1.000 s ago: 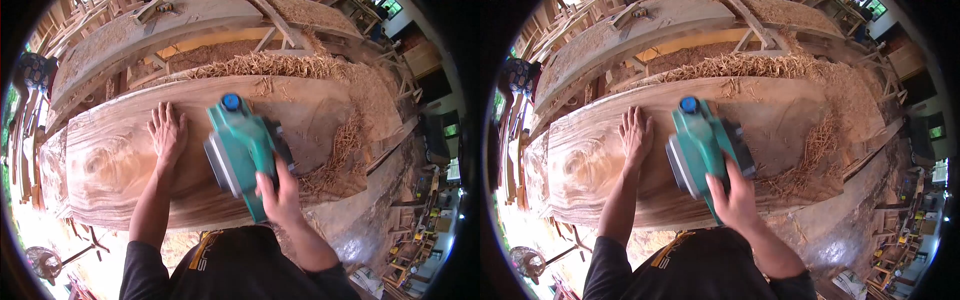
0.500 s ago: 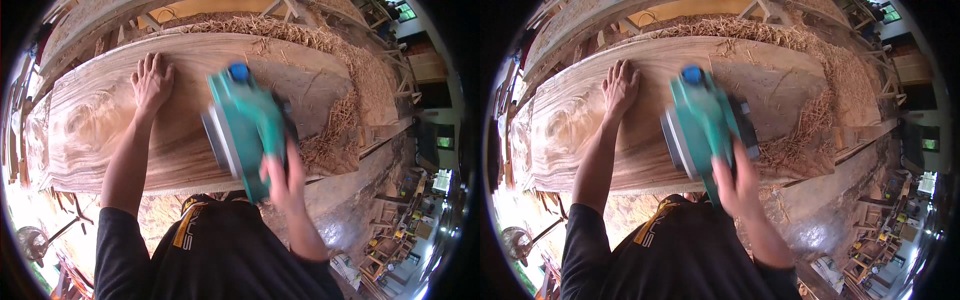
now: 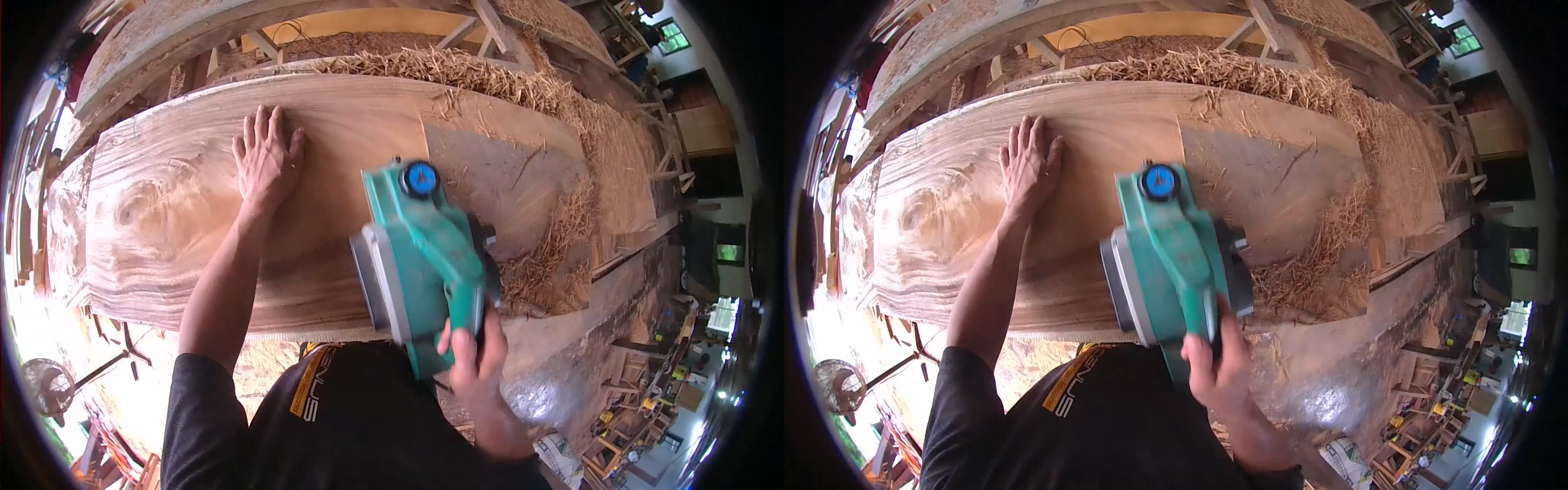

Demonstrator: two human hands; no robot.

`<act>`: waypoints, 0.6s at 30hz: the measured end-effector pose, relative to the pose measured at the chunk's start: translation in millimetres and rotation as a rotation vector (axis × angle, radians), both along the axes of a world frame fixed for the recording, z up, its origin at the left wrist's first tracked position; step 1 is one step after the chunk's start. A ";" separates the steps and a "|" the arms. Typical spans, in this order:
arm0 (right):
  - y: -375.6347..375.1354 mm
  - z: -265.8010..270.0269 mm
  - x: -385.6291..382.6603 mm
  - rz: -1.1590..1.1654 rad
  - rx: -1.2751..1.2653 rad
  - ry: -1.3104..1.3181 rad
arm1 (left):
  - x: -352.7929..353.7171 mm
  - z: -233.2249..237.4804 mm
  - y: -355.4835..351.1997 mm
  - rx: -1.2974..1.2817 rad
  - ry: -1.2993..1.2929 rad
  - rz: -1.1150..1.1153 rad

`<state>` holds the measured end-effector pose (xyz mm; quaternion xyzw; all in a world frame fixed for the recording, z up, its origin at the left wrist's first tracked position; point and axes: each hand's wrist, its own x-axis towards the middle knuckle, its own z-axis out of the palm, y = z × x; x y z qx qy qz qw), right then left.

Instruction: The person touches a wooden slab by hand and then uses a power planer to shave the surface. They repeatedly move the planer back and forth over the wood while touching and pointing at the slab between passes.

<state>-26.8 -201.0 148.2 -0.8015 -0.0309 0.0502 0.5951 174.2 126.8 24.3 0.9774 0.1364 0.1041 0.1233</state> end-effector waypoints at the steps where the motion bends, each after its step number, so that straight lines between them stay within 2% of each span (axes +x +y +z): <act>1: 9.2 -2.0 21.2 0.005 0.009 -0.021 | 1.1 -1.7 0.1 0.001 0.008 0.022; 12: 99.2 -12.8 235.1 -0.021 0.070 -0.168 | 4.5 0.1 3.4 0.071 -0.063 -0.008; 15: 93.9 -13.1 225.4 -0.019 0.054 -0.172 | 7.2 -2.9 6.6 0.068 -0.111 -0.016; 17: 76.4 -7.9 181.1 0.001 0.040 -0.130 | 5.9 -5.4 7.3 0.069 -0.150 -0.017; 18: 64.0 -5.6 149.5 0.026 0.037 -0.115 | 2.9 -3.6 4.5 -0.012 -0.138 -0.054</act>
